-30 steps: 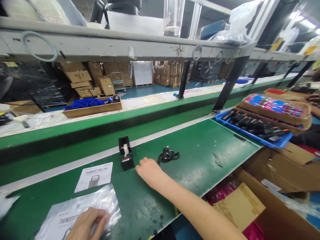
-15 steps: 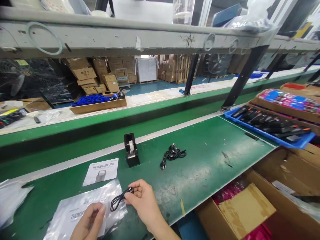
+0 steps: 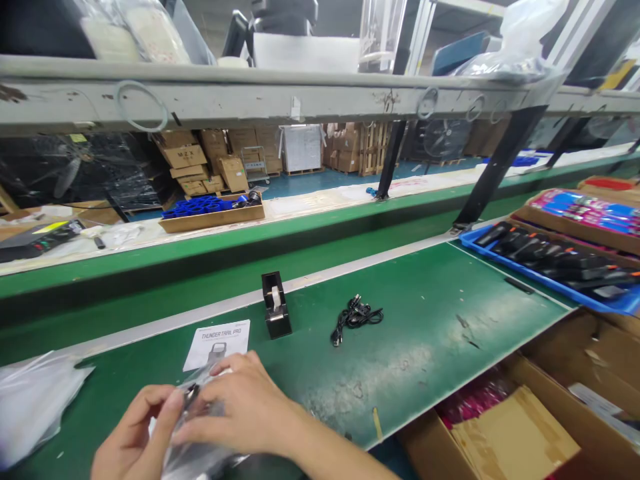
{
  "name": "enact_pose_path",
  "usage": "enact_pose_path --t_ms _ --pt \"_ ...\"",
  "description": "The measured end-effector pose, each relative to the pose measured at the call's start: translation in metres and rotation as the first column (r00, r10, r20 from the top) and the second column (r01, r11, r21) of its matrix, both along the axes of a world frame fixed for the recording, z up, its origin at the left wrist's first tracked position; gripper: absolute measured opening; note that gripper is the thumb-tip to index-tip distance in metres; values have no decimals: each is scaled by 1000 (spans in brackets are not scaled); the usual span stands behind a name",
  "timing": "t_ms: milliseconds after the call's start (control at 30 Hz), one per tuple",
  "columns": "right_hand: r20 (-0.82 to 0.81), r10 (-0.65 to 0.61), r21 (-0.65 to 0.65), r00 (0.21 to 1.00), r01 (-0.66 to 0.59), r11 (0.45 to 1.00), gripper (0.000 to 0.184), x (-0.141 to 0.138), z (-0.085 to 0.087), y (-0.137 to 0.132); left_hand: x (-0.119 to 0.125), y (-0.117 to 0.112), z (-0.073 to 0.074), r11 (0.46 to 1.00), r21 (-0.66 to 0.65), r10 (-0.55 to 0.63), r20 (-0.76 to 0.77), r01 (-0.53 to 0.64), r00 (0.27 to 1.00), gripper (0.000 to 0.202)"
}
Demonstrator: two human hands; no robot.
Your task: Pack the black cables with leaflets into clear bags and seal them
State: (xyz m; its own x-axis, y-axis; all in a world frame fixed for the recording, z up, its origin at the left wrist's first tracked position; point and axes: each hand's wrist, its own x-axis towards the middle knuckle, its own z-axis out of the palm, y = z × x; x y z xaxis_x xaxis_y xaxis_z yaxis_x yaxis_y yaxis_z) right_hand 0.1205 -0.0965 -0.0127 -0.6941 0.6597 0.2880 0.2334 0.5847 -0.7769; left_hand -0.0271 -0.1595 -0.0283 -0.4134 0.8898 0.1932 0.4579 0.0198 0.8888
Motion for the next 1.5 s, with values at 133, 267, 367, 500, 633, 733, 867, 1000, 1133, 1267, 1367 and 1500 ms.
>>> enact_pose_path --t_ms 133,267,367,500,633,733,867,1000,1133,1267,1367,1500 --pt "94 291 222 952 -305 926 15 -13 62 32 -23 3 9 990 126 25 302 -66 953 52" --pt "184 495 231 849 -527 818 17 -21 118 43 -18 9 14 983 75 -175 648 166 742 71" --pt "229 551 212 802 -594 776 17 -15 137 38 -6 6 16 957 29 -207 764 288 611 57" --pt "324 494 204 806 -570 796 20 6 134 32 0 -3 14 965 -19 -148 788 263 598 41" --pt "406 350 198 844 -455 868 17 25 113 34 -2 -5 8 991 0 -97 685 133 722 38" --pt "431 319 140 844 -412 900 15 33 97 35 0 -3 7 1000 3 -23 548 26 836 32" --pt "419 216 97 882 -280 955 8 38 83 31 4 -1 15 993 102 36 274 -66 961 24" --pt "123 34 -96 992 -22 995 29 40 64 22 4 2 23 969 73 217 219 -238 951 21" --pt "-89 -50 -371 995 14 929 79 31 28 17 5 8 22 938 56 310 310 -343 899 21" --pt "-148 -158 -481 976 69 874 20 16 1 18 4 14 18 894 39 388 431 -446 815 33" --pt "-206 -197 -491 959 73 868 23 10 -5 19 -3 17 11 899 54 359 481 -435 800 40" --pt "-192 -210 -467 959 99 879 23 12 -7 19 -15 20 -5 994 82 6 649 -78 760 63"
